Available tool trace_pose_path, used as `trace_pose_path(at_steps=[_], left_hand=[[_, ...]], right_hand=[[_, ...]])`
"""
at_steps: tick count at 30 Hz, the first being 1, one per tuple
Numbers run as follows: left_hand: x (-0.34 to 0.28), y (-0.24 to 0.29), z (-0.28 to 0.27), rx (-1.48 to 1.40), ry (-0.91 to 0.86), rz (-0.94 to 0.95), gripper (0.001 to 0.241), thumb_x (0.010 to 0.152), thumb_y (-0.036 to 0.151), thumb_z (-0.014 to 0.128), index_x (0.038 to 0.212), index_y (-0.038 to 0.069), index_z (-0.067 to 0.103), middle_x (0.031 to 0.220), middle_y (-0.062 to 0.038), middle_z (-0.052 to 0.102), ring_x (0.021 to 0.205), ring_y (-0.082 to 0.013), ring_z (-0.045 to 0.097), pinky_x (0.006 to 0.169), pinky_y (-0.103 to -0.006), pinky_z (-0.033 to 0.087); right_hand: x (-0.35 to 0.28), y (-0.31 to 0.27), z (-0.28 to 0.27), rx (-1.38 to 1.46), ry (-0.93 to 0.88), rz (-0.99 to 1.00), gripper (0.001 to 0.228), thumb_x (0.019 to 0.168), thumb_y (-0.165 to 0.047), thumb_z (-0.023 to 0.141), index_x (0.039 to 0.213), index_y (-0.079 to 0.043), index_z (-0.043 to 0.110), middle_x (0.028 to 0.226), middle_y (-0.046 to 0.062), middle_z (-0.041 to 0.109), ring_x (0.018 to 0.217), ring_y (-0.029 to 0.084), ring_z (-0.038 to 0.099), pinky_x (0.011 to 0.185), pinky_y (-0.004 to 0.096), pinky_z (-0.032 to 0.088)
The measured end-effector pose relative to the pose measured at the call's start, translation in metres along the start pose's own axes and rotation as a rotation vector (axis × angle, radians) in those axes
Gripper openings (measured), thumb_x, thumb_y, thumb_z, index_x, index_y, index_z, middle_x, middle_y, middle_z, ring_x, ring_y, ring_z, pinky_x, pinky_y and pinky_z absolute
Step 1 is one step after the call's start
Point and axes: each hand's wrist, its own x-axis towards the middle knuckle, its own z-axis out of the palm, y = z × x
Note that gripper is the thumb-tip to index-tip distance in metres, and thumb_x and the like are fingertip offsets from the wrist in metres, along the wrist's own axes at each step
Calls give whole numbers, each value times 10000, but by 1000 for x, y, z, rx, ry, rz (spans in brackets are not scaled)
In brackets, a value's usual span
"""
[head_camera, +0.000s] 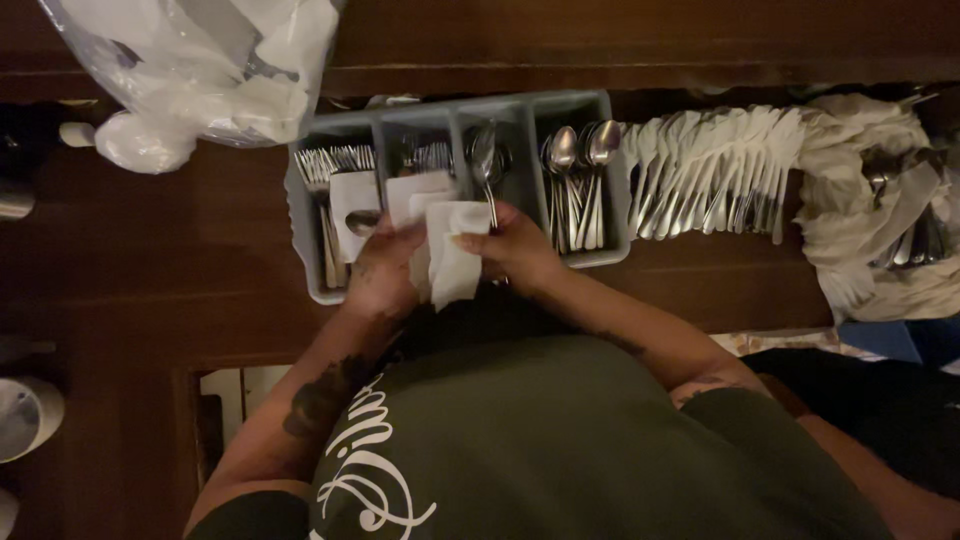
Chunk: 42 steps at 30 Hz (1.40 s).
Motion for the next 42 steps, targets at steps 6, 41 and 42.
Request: trace_pose_path(at_steps=[6,41,42], left_hand=[[7,2,15,-1189,110,-669,454,1021,162,569,1436,-5,494,1281,-174,663,1108,-289,682,944,-429,569],[23,35,-59,-1390,88,-676,584,1036,371,536,1439,-51,533,1377,-160,653,1248,-297,628,1081,-424,473],[24,25,-59,-1371,53,-700,530,1066,311,530,1458,-46,529,1381,-150,647,1248,-282,625,1080,-411,476]], right_hand=[[0,-2,-1,-40,26,-4,449,855,-181,789,1234,-12,615,1046,106,731,870,207,727,717,364,626],[-33,-47,2,-368,-441,167,432,1104,-186,397,1513,-130,522,700,33,539,442,89,421,407,253,372],[-33,-47,0,-348,-471,145,439,1097,-177,402,1519,-133,515,707,28,535,456,89,429,423,251,382]])
